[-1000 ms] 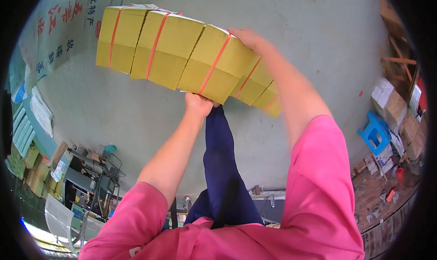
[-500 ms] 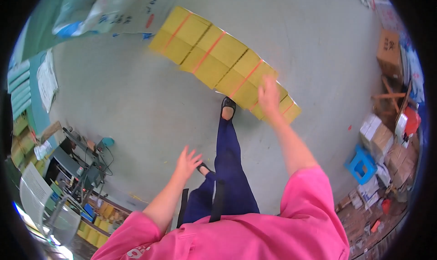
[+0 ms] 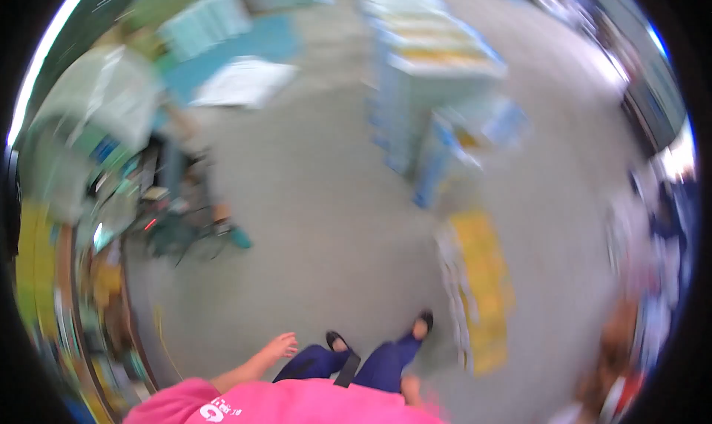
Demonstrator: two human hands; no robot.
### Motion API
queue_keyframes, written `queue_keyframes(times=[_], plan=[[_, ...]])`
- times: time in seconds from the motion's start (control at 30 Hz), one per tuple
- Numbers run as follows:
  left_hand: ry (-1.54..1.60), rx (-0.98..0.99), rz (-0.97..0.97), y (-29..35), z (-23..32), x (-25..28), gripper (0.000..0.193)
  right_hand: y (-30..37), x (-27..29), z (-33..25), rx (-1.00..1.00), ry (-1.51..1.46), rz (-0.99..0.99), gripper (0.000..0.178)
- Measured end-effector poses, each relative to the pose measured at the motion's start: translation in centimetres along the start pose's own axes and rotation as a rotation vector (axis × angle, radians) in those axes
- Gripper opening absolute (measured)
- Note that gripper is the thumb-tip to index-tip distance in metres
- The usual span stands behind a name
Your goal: Wrapping stacks of paper with elastic bands and weighing them on a digital scale in a factory setting.
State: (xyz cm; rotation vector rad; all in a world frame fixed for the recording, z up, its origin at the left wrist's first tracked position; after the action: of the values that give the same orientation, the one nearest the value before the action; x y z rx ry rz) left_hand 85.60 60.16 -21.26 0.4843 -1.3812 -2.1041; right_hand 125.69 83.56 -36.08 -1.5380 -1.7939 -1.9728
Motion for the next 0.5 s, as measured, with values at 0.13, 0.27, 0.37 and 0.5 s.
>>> queue_keyframes(times=[0.13, 0.27, 0.37, 0.5], plan=[[-0.016, -0.183, 0.066, 5.7, -0.1, 9.1, 0.057, -13.7, 16.4, -14.0, 0.423, 0.317, 0.104, 0.020], [0.148, -0.333, 0.530, 10.6, -8.8, 24.3, 0.053, -20.1, 24.4, -30.7, 0.693, 0.538, 0.063, 0.022], [0.435, -0.283, 0.760, 17.9, -17.0, 32.1, 0.049, -23.1, 27.1, -39.8, 0.734, 0.626, 0.013, 0.023], [0.058, -0.104, 1.238, 21.7, -37.8, 33.4, 0.038, -28.8, 29.3, -51.9, 0.790, 0.713, -0.118, 0.025]])
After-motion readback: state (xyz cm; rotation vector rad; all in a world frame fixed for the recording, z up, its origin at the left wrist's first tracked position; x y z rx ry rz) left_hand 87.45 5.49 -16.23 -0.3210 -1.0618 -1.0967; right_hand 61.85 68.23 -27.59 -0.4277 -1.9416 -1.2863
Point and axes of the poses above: each hand's wrist, its own y-axis away from the middle knuckle, its own x-axis out of the back of the hand, z = x × y, the point moved 6 cm from there along -y, towards the middle knuckle, and after that the axes turned 3 degrees about -z, right-handed, at the moved point
